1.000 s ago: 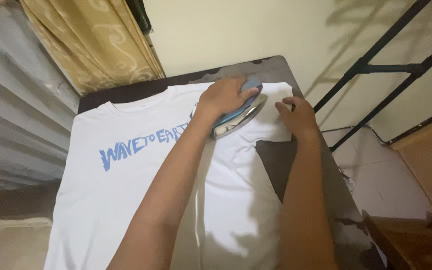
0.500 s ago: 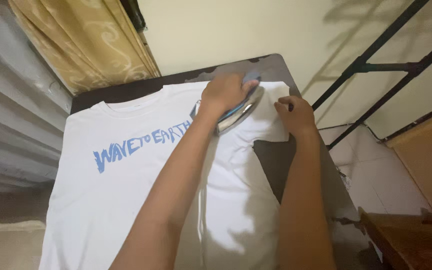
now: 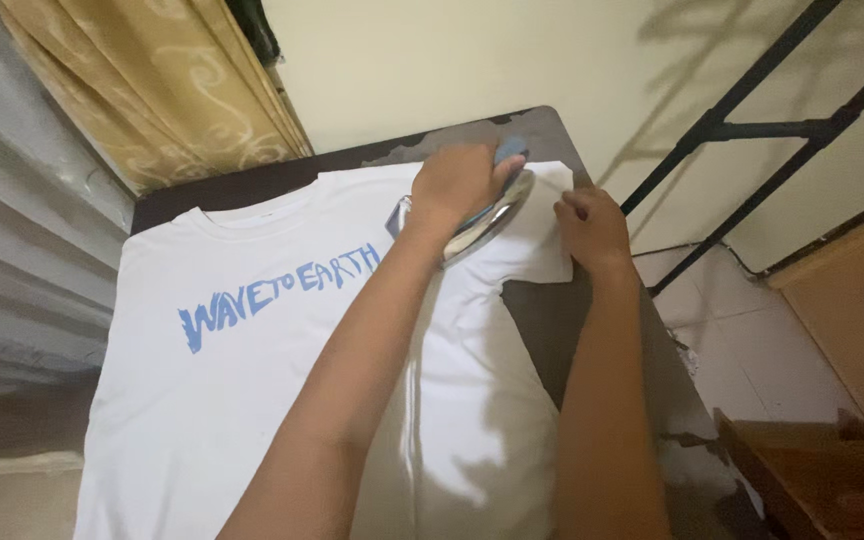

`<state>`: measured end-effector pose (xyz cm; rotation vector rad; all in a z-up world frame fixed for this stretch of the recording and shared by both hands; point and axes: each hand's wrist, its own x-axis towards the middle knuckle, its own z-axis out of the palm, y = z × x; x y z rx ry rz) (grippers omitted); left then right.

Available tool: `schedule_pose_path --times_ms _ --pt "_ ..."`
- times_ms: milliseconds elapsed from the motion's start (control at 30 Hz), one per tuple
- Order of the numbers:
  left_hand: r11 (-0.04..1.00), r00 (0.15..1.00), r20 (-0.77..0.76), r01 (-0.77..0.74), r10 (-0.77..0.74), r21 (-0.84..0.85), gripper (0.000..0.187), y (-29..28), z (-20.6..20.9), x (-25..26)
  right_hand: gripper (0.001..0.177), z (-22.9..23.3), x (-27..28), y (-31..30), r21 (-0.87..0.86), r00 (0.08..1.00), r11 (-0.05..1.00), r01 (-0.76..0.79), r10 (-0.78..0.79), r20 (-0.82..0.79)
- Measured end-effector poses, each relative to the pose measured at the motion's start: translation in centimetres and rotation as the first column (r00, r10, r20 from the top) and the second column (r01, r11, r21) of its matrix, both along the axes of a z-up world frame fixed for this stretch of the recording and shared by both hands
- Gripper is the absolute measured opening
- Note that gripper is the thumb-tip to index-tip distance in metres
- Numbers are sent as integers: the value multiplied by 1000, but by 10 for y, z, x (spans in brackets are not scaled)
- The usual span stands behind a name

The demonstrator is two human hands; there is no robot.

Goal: The person irons a white t-shirt laid flat on a table. They use a handheld iron to smooth the front and sleeves, moving the iron back and forth while holding the fabric with the other hand.

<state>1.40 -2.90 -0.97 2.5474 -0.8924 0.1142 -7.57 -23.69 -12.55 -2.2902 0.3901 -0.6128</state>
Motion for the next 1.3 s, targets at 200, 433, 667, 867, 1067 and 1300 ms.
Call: schedule_pose_path --times_ms 200,433,667,867,1067,1300 --pt "963 961 54 271 -270 -11 56 -2 9 12 35 -2 4 -3 -8 999 999 -36 36 41" --pt "995 993 69 95 -92 -41 54 -21 1 15 36 -4 1 -3 69 1000 997 -27 26 18" --pt "990 987 92 133 -128 -52 53 -22 -4 20 30 8 -5 0 86 998 995 -41 37 50" --pt "989 989 -8 150 -150 5 57 -22 -2 26 33 8 -6 2 87 1000 996 26 -26 -11" --pt "993 987 -108 119 -119 -8 59 -21 -9 26 41 13 -3 7 36 999 998 43 -43 17" --pt "974 974 -212 27 -77 -227 50 -5 -30 41 40 55 2 43 -148 947 989 -29 75 312"
